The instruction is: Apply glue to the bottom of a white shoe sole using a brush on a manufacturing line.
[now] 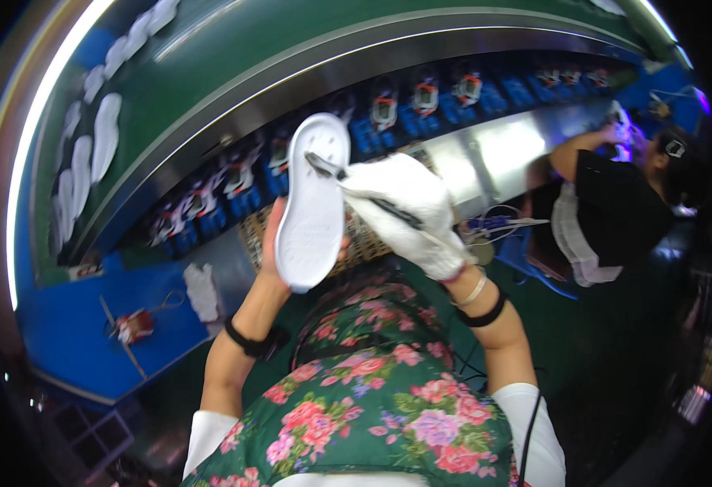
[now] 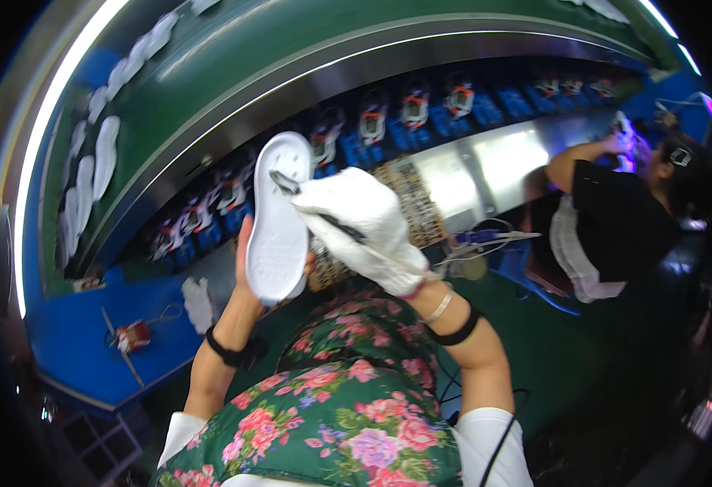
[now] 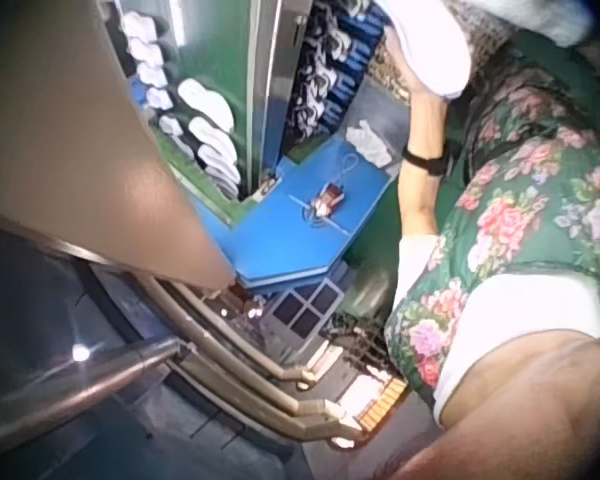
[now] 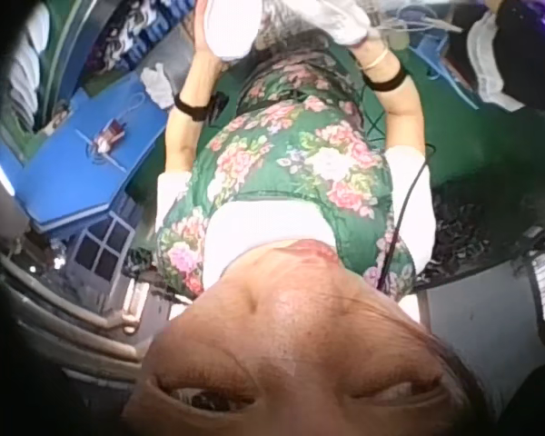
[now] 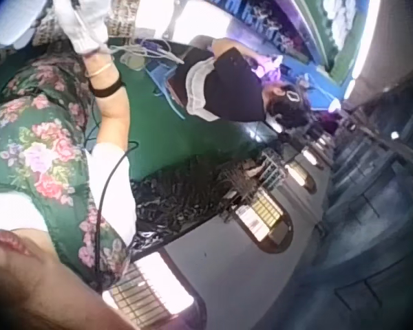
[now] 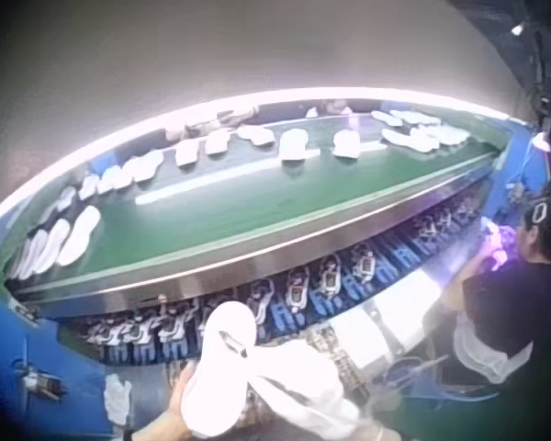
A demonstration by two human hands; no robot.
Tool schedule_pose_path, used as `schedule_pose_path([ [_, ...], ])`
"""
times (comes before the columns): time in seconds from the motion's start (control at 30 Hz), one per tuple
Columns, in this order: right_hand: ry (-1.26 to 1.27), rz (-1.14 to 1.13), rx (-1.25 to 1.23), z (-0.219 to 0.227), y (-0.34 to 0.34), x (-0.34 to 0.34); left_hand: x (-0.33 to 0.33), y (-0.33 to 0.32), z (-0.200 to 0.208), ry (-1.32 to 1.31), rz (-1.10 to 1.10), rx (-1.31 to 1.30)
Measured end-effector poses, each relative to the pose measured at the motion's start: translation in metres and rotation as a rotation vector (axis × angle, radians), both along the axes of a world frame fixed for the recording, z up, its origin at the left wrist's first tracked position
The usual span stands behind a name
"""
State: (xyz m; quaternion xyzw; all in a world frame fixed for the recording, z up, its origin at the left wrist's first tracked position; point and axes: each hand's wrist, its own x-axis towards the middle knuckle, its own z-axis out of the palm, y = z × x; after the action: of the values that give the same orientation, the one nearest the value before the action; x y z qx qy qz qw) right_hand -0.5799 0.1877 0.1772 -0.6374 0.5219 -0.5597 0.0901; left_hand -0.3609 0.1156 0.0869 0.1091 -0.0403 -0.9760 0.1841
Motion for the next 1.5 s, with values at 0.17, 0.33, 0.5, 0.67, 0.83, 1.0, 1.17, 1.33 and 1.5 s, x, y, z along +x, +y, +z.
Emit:
schedule_pose_path([
  [0.17,0.315,0.103,-0.045,-0.007,0.008,0.023,0.012,0.011,0.007,-0.176,0.142,0.032],
  [0.33,-0.511,0.406,0.336,0.019,0.032,0.024,0.04,-0.001,0.018,-0.091,0.261,-0.144],
  [0.5,-1.026,0.061,0.343,0.002,0.04,-0.008,0.058,-0.059,0.074,0.178,0.256,-0.559],
  [0.67,-1.146,0.048,0.486,-0.051,0.037,0.01,0.073,-0.172,0.103,0.302,0.48,-0.255],
  [0.83,-1.084,0.038,0.565,-0.072,0.041,0.024,0.073,-0.218,0.098,0.285,0.742,0.103],
  [1.0,-1.088,0.041,0.581,-0.079,0.053,0.025,0.096,-0.256,0.053,0.332,0.871,-0.225],
  [1.17,-1.216,-0.066,0.57,-0.104,0.064,0.005,0.023,-0.2,0.089,-0.027,0.583,-0.25],
  [1.33,-1.411,-0.118,0.47,-0.099,0.075,-0.022,-0.084,-0.199,0.146,-0.297,0.149,-0.565],
  [1.5,-1.464,-0.221,0.365,-0.108,0.087,-0.046,-0.254,-0.268,0.144,-0.894,-0.031,-1.741],
])
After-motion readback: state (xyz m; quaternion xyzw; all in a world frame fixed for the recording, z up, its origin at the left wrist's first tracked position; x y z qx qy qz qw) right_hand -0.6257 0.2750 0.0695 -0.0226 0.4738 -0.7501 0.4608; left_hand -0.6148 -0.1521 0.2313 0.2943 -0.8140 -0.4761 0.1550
